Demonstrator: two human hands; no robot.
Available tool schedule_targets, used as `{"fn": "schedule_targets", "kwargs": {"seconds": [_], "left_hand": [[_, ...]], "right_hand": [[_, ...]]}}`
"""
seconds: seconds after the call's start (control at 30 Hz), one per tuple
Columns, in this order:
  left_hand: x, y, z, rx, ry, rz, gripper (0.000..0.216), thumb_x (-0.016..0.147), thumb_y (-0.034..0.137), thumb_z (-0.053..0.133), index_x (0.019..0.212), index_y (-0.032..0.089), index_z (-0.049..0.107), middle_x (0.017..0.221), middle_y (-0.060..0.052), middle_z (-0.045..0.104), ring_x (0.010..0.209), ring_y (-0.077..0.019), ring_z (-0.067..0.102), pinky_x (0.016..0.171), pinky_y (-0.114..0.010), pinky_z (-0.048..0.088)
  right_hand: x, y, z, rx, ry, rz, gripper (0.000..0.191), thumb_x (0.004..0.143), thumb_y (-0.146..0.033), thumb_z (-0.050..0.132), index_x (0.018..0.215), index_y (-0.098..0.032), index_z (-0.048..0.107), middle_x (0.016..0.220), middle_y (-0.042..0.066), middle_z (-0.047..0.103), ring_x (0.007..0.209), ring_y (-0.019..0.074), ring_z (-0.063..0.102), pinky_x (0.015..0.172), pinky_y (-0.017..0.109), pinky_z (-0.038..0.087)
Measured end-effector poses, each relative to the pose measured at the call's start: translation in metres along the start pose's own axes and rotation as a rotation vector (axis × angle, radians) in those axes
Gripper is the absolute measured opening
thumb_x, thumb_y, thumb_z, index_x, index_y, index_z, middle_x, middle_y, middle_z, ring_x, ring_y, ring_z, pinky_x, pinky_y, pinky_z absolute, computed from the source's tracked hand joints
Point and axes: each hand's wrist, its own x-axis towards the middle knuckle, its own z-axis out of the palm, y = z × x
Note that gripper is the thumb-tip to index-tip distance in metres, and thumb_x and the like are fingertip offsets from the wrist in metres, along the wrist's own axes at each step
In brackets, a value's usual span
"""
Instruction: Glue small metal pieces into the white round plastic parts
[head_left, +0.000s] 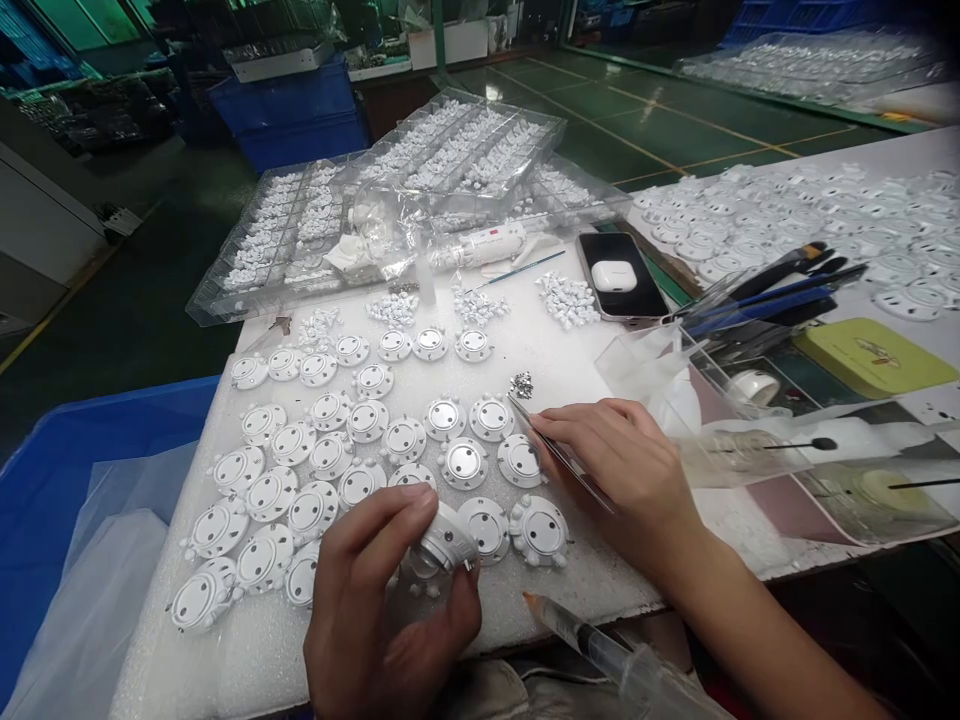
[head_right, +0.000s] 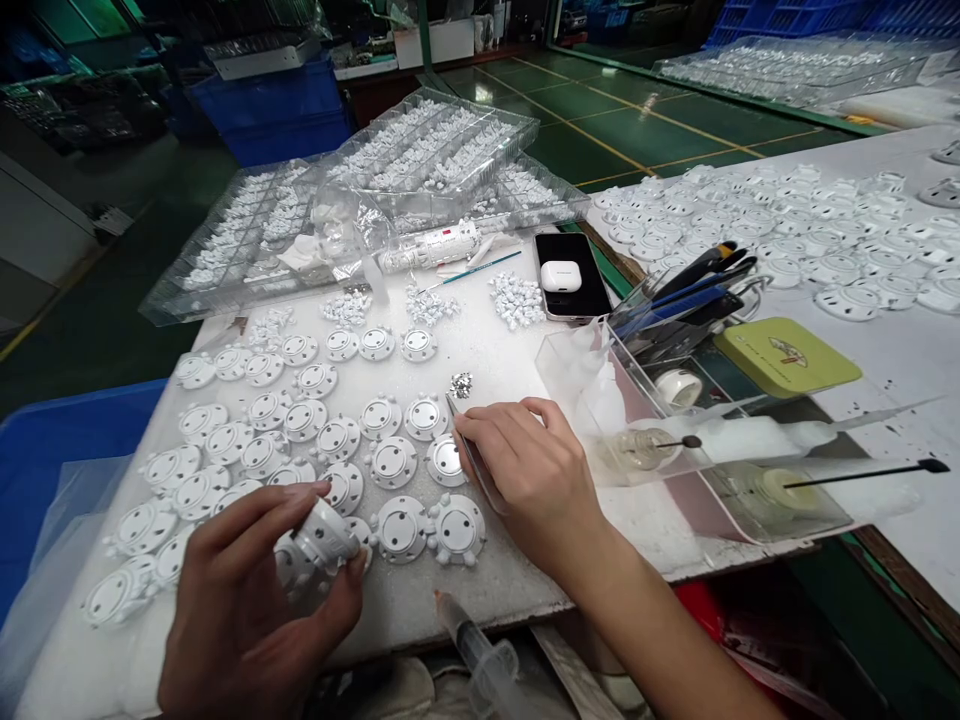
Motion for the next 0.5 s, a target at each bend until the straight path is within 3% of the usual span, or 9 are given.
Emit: {"fn": "schedule_targets", "kwargs": {"seconds": [0.5], "left_hand": [[0.0007, -0.001, 0.001, 0.005, -0.009, 0.004, 0.05, 0.08, 0.001, 0.071, 0.126, 0.019, 0.063, 0.118, -0.004, 0.065, 0.105, -0.017, 0.066, 0.095, -0.03, 0.054]], "right_hand": [[-0.0005, -0.0003, 0.0007, 0.002, -0.011, 0.0, 0.016, 0.093, -0.01, 0.066, 0.107, -0.017, 0.062, 0.094, 0.005, 0.077, 0.085, 0.0207, 0.075, 0.081, 0.038, 0.047]]}}
